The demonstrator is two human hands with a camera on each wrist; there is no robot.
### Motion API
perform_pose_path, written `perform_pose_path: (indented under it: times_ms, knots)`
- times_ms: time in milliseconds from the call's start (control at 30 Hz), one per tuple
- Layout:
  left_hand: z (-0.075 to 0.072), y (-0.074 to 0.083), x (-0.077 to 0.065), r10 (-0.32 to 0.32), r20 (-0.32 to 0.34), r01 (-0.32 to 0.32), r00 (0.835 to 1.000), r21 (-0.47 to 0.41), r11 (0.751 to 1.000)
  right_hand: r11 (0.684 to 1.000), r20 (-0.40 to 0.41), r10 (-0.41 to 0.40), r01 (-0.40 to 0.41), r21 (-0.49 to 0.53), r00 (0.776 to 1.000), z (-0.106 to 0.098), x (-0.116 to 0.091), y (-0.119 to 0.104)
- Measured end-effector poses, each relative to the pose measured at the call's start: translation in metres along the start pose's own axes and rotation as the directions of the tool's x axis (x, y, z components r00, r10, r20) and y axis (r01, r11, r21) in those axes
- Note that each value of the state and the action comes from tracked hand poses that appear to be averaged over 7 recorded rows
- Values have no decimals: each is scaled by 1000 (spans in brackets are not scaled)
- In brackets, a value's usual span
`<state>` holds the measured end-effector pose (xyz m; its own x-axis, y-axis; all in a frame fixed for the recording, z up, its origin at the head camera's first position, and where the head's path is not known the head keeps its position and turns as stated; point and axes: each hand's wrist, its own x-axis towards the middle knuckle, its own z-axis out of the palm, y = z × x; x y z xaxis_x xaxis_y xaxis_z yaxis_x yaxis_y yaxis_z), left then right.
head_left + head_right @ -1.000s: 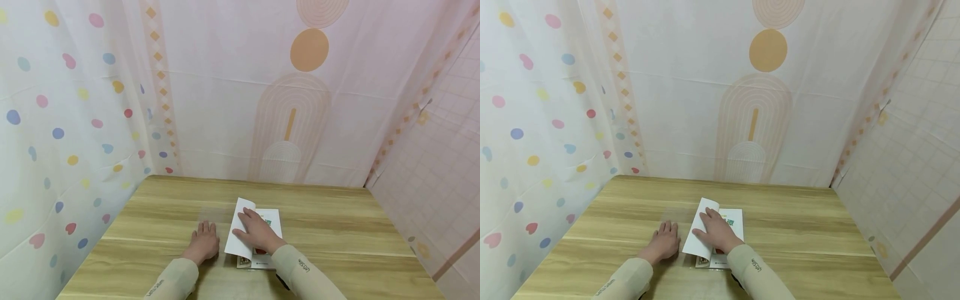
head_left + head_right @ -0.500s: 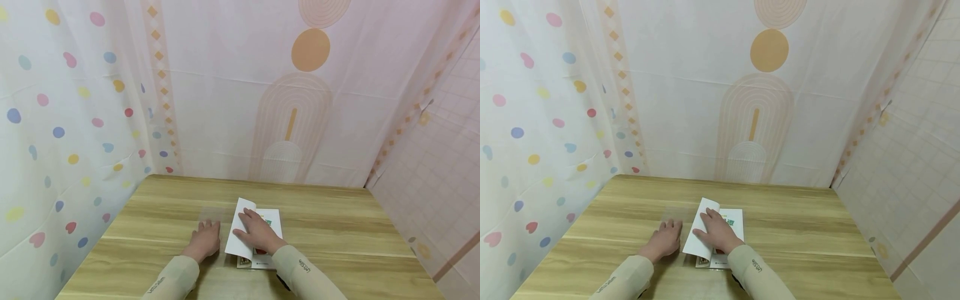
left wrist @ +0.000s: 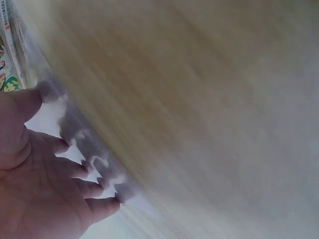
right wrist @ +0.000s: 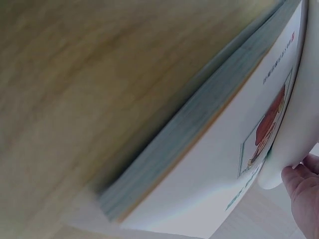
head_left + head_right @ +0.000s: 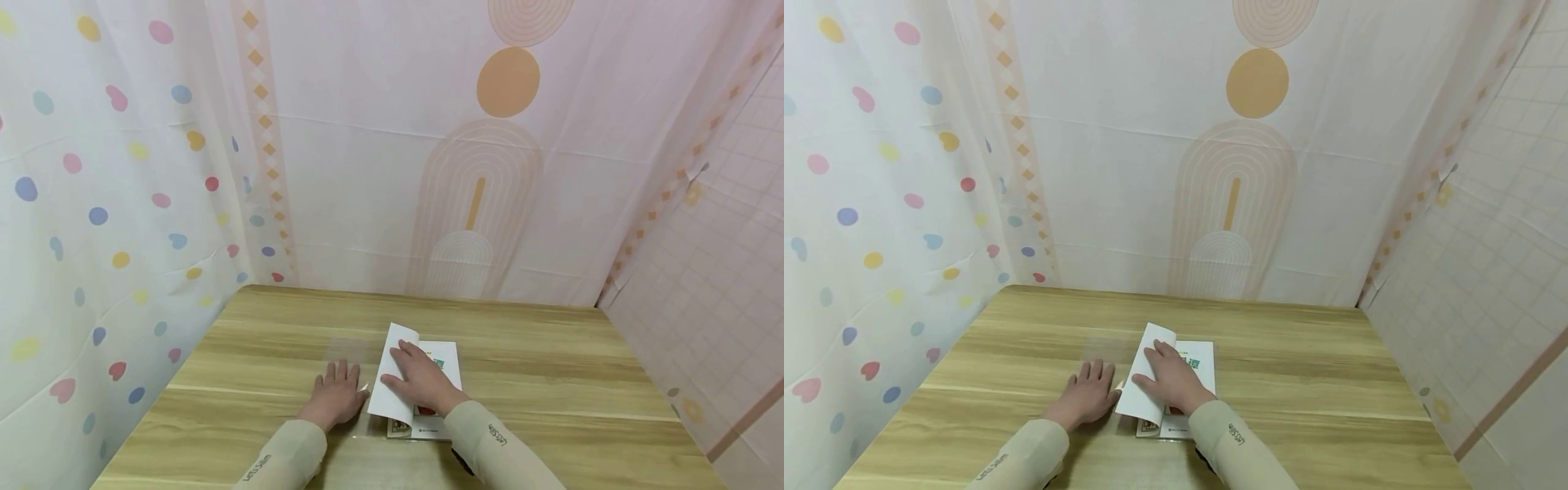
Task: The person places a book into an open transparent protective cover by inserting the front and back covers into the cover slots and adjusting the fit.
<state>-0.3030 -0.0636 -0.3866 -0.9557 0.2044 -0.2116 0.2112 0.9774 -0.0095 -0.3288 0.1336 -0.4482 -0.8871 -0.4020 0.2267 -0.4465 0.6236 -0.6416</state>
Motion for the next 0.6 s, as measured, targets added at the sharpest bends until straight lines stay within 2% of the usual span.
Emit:
perform_pose_path:
  times_ms: [200, 600]
  knots:
    - [1, 2, 0, 12, -19, -12, 1000, 0, 1000, 1000, 0, -2, 2, 10, 1000, 1, 0, 0]
    - [-2, -1, 4, -23, -74, 19, 997, -52, 998, 1000, 4, -7, 7, -6, 1000, 1, 1, -2]
